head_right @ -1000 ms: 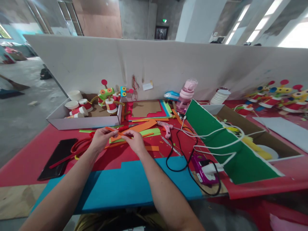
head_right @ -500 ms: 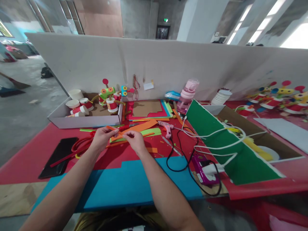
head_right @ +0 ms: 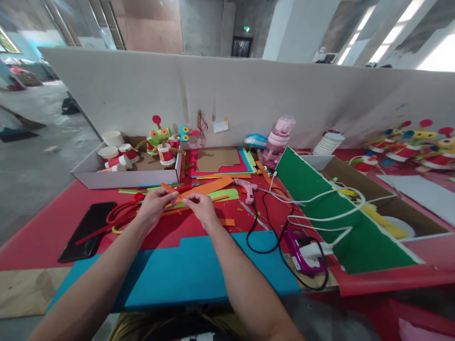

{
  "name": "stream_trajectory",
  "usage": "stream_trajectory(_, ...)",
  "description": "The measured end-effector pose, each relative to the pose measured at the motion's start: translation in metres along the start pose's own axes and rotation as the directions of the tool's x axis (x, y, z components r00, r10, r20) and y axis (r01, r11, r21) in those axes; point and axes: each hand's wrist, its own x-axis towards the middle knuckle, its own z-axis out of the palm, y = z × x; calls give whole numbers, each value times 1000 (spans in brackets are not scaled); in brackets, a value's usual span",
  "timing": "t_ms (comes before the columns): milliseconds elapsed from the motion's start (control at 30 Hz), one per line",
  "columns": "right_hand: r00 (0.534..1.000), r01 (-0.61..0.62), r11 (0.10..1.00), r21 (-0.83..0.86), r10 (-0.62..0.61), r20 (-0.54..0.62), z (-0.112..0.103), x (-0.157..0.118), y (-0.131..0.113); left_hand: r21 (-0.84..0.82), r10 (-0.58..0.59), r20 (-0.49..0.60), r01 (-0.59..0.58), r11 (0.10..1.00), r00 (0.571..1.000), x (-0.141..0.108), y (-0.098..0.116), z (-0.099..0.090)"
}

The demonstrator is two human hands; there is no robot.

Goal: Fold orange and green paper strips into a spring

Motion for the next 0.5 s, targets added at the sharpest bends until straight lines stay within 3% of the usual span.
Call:
stream_trajectory(233,998,-47,999,-25,48,38,-2,-1,2,-147,7,-128,-27,989,992,7,17,-22)
stream_trajectory(367,999,-53,999,5,53,0,-2,-1,0,-214,30,-226,-80,974,974,9,20,-27)
stream_trajectory(433,999,-27,999,19,28,-46,-2,-1,-1,-200,10,-164,-43,979,986,8,17,-22)
stream_trajectory(500,997,14,1000,9,-13,-76,-1,-1,-3,-140,-34,-35,29,990,999,4,11,-11)
